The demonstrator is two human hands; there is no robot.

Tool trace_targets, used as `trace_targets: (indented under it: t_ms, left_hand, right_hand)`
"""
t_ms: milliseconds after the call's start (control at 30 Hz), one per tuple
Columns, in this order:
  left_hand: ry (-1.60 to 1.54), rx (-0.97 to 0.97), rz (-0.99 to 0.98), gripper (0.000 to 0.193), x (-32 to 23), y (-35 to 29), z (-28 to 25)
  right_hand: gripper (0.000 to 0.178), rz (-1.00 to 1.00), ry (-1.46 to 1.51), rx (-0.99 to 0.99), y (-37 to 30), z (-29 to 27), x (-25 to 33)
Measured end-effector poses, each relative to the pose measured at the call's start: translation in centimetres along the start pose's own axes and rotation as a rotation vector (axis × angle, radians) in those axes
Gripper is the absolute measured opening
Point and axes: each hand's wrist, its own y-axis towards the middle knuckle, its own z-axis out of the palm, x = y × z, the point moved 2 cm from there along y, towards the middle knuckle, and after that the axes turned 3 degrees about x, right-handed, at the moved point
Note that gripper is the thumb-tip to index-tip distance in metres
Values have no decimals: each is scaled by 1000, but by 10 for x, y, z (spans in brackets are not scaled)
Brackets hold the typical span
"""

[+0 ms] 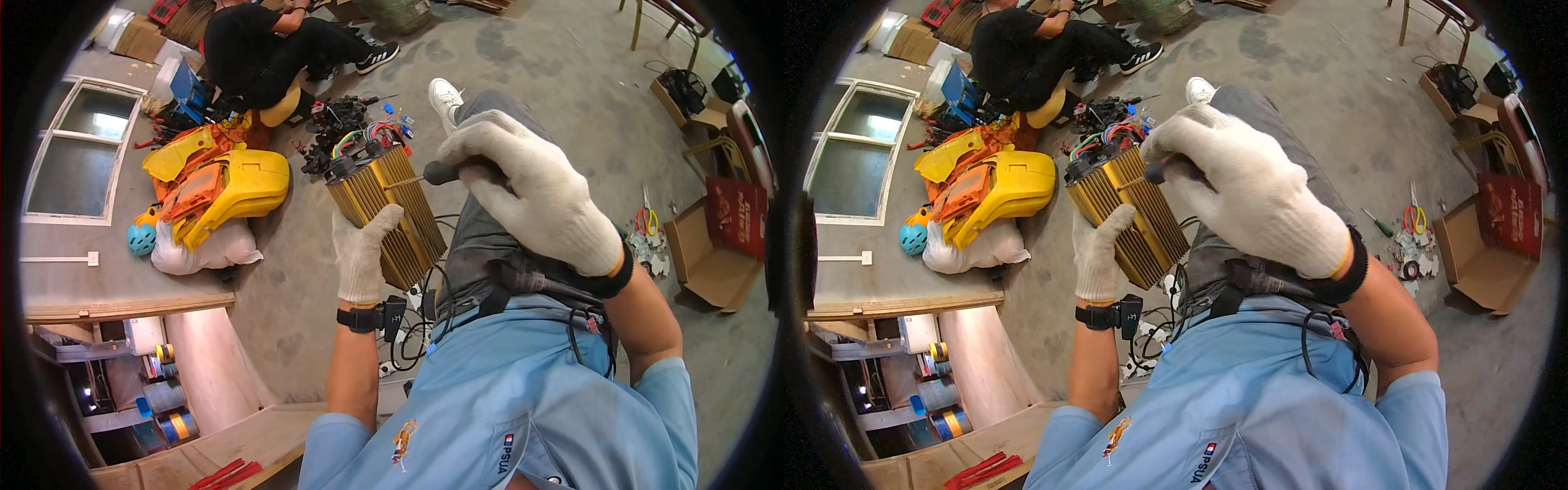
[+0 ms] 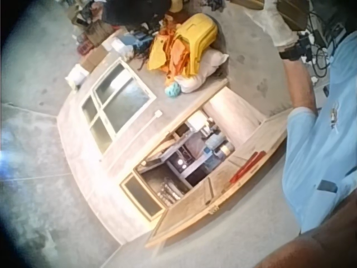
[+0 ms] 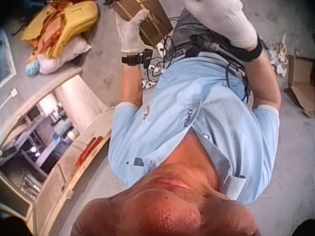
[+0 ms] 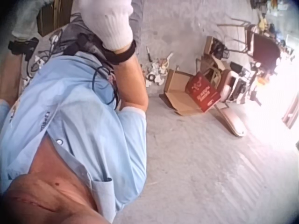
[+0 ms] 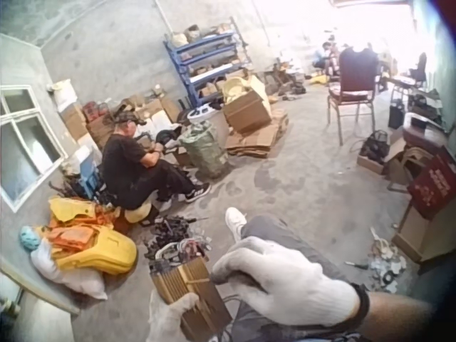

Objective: Repairing or inspecting an electronic component using a screwdriver.

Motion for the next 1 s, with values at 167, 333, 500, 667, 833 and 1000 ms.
trace_targets:
  t_ms: [167, 333, 500, 667, 833, 1000]
  left_hand:
    - [25, -7, -30, 49, -1, 2, 1]
    - [-13, -19, -36, 48, 2, 1, -1]
    - [-69, 1, -22, 48, 3, 2, 0]
    - [8, 8, -18, 50, 3, 4, 0]
    - [-1, -3, -6, 50, -1, 3, -1]
    - [-47, 47, 10, 49, -4, 2, 4]
  right_hand:
    - [24, 34, 82, -183, -4, 5, 7]
    - [31, 153, 7, -23, 6, -1, 3]
    - [37, -3, 56, 50, 5, -11, 8]
    - [28, 191, 56, -244, 2, -1, 22]
    - [38, 215, 13, 36, 8, -9, 8]
    - [36, 71, 127, -46, -2, -11, 14]
